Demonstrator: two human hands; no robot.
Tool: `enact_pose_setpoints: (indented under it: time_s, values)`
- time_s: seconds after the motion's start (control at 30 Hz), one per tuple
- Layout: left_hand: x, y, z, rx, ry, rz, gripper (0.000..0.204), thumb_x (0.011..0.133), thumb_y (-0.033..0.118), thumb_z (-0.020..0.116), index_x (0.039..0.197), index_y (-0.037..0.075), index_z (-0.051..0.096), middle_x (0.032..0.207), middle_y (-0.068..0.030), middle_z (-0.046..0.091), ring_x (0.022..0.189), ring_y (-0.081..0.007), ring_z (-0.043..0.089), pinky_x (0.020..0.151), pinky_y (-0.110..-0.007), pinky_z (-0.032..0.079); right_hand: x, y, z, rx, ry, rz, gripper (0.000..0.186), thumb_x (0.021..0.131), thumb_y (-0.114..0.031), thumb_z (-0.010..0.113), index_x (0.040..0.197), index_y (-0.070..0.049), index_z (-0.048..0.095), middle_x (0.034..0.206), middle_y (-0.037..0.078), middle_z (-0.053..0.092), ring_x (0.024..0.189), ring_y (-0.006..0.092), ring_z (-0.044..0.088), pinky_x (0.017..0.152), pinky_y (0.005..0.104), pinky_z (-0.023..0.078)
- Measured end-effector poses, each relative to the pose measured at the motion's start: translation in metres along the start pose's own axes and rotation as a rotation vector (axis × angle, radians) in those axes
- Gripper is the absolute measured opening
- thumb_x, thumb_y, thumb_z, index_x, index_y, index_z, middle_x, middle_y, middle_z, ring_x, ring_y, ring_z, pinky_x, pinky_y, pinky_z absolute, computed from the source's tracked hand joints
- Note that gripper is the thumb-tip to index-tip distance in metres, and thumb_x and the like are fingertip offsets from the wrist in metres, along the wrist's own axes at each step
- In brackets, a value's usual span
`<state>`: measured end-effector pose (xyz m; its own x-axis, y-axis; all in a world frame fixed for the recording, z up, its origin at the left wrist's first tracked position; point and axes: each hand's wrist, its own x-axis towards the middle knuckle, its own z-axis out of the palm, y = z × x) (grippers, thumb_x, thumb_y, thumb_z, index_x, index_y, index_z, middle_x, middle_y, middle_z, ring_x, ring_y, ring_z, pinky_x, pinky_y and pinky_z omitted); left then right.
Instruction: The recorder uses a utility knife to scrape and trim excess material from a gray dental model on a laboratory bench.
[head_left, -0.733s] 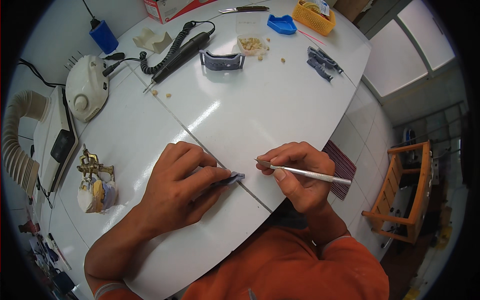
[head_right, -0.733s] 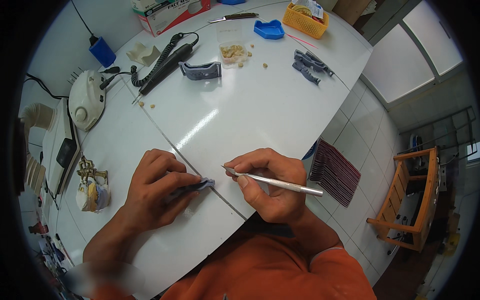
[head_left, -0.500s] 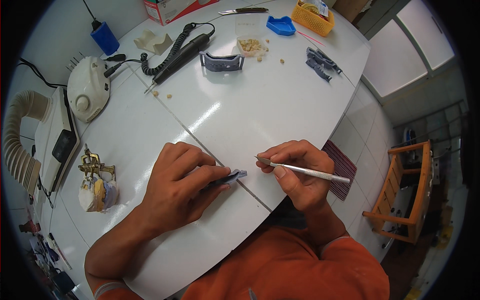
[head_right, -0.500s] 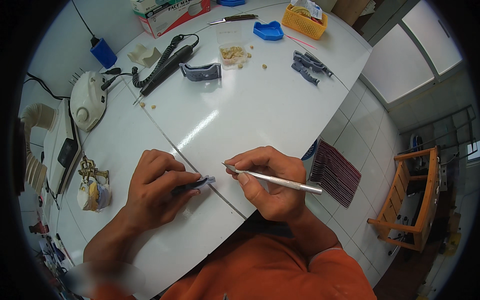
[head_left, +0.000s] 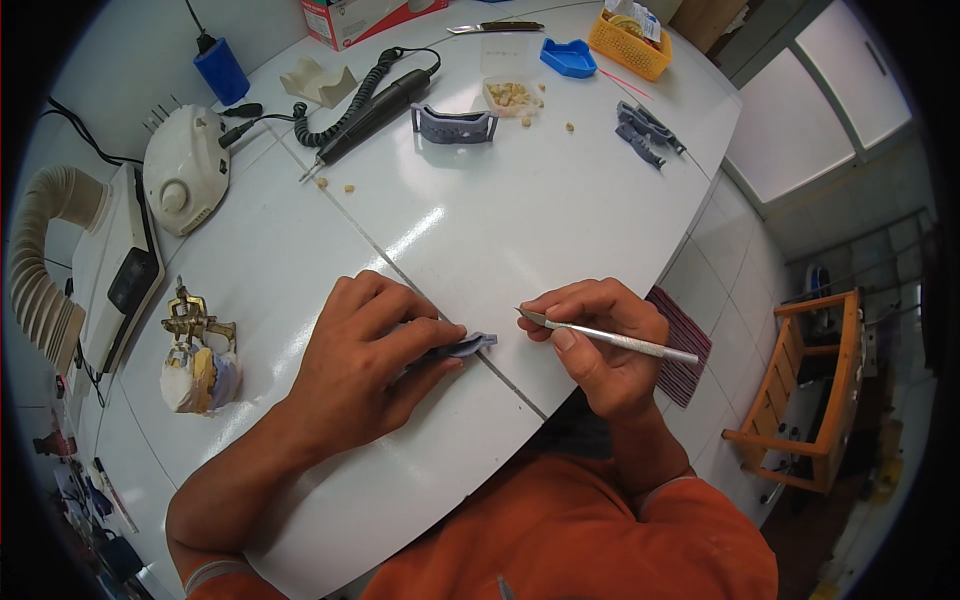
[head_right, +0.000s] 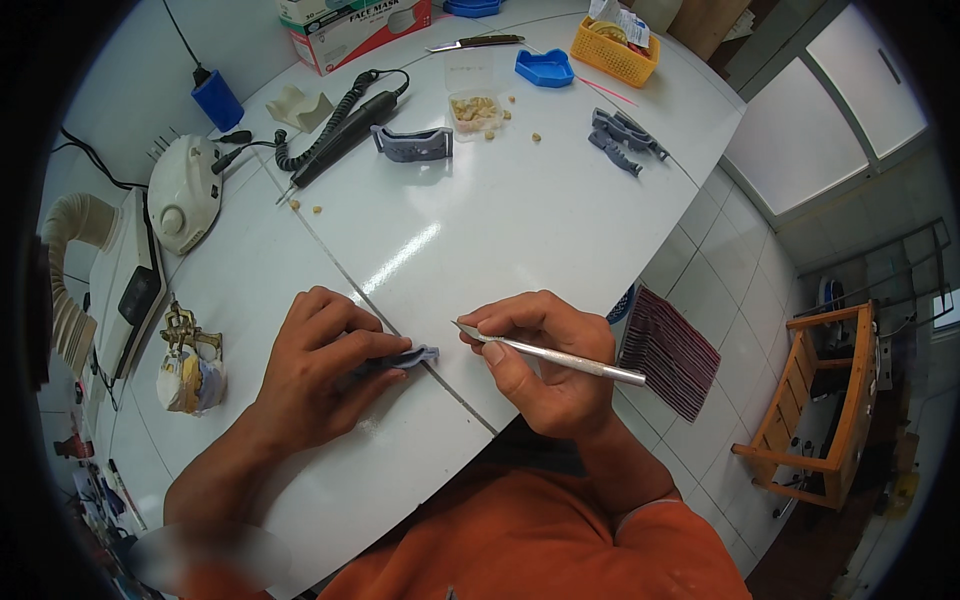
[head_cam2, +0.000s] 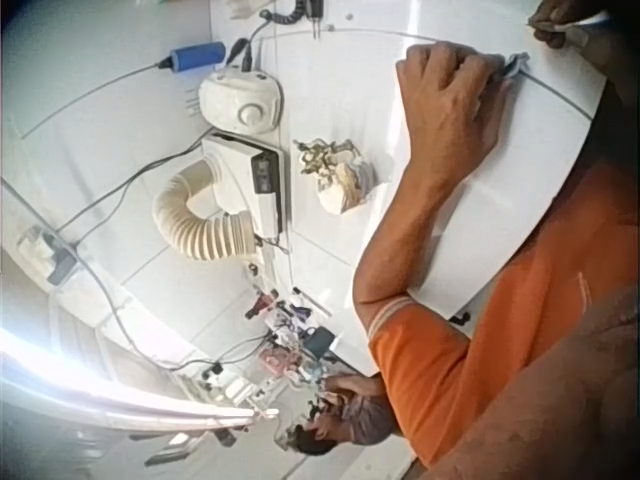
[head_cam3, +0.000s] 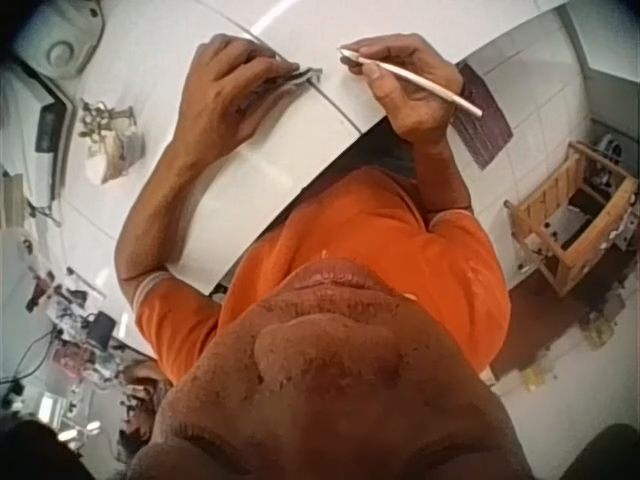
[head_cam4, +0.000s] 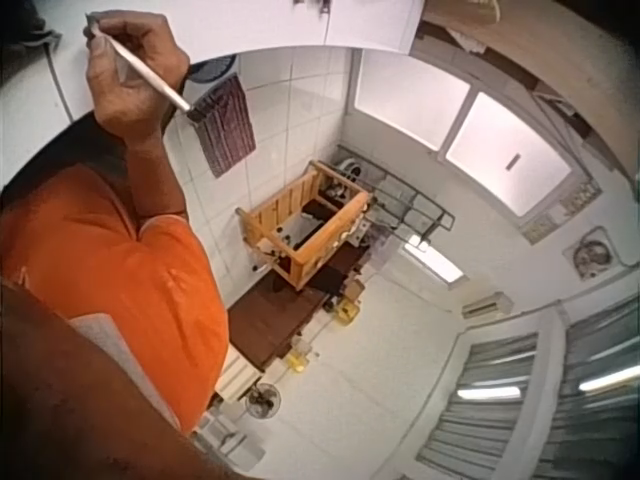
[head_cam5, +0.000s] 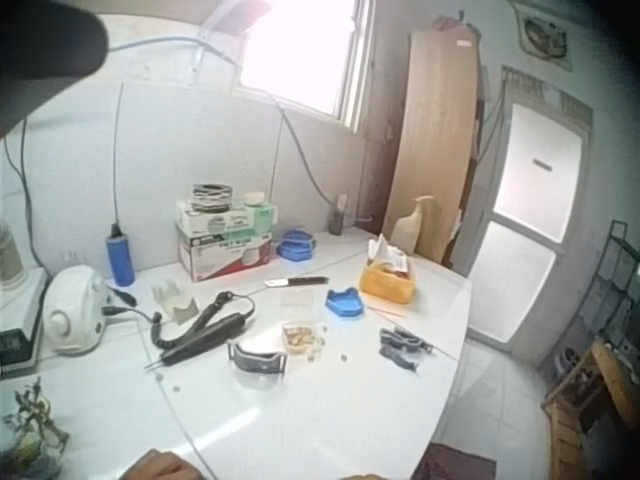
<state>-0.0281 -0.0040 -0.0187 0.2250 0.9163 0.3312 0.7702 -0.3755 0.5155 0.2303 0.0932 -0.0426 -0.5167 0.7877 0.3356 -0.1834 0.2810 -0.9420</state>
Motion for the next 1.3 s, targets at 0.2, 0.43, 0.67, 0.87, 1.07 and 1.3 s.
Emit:
enact_pose_setpoints:
  time_s: [0.2,0.43,0.67,0.87,1.07,1.3]
  values:
    - [-0.0004,-0.0005,0.0001,-0.008,-0.003,-0.009,0.033,0.081,0.013,0.094,0.113,0.013,0.083,0.104,-0.0028,0.069,0.099,-0.0235,0.059,0.087,-0.038,0.046,0.0001,0.0017,-0.0005,-0.009,-0.006,-0.009,0.016,0.091,0.007,0.067,0.107,0.007,0.07,0.108,0.025,0.081,0.1,0.0271,0.083,0.093,0.0371,0.067]
    - [-0.0015,-0.0018,-0.0012,-0.009,0.018,-0.051,0.035,0.082,0.017,0.094,0.114,0.013,0.083,0.106,-0.0037,0.069,0.101,-0.0244,0.059,0.088,-0.039,0.046,0.0005,-0.0005,0.002,-0.007,-0.001,-0.014,0.018,0.09,0.008,0.066,0.107,0.007,0.07,0.108,0.025,0.08,0.099,0.0273,0.083,0.092,0.0376,0.067]
    - [-0.0016,-0.0019,-0.0012,0.015,0.016,-0.118,0.038,0.078,0.024,0.098,0.11,0.013,0.08,0.105,-0.0041,0.067,0.1,-0.0245,0.058,0.088,-0.039,0.044,-0.0005,-0.0003,0.0005,-0.028,-0.009,-0.029,0.017,0.089,0.008,0.065,0.106,0.007,0.07,0.107,0.025,0.08,0.098,0.0267,0.082,0.091,0.0377,0.068]
    - [-0.001,-0.0018,-0.0019,-0.001,0.008,-0.13,0.041,0.077,0.025,0.098,0.111,0.013,0.079,0.106,-0.0036,0.067,0.099,-0.0235,0.058,0.088,-0.038,0.043,0.0,0.0,0.0008,-0.04,0.004,-0.039,0.016,0.09,0.008,0.066,0.105,0.007,0.069,0.106,0.025,0.08,0.096,0.0267,0.083,0.089,0.0386,0.069]
    - [-0.0015,-0.0024,-0.0025,-0.006,-0.003,-0.132,0.042,0.077,0.025,0.098,0.112,0.014,0.079,0.108,-0.0032,0.067,0.1,-0.0233,0.059,0.089,-0.038,0.043,0.0007,-0.0013,0.0022,-0.041,0.015,-0.044,0.014,0.091,0.007,0.066,0.104,0.007,0.07,0.105,0.025,0.08,0.095,0.0265,0.083,0.089,0.0383,0.069]
    - [-0.0024,-0.003,-0.0022,-0.016,-0.015,-0.124,0.041,0.076,0.023,0.098,0.112,0.014,0.079,0.107,-0.0032,0.067,0.101,-0.0238,0.06,0.09,-0.039,0.044,-0.0002,-0.0009,0.0029,-0.044,0.022,-0.037,0.015,0.09,0.007,0.066,0.105,0.007,0.07,0.105,0.025,0.081,0.095,0.026,0.083,0.088,0.0377,0.068]
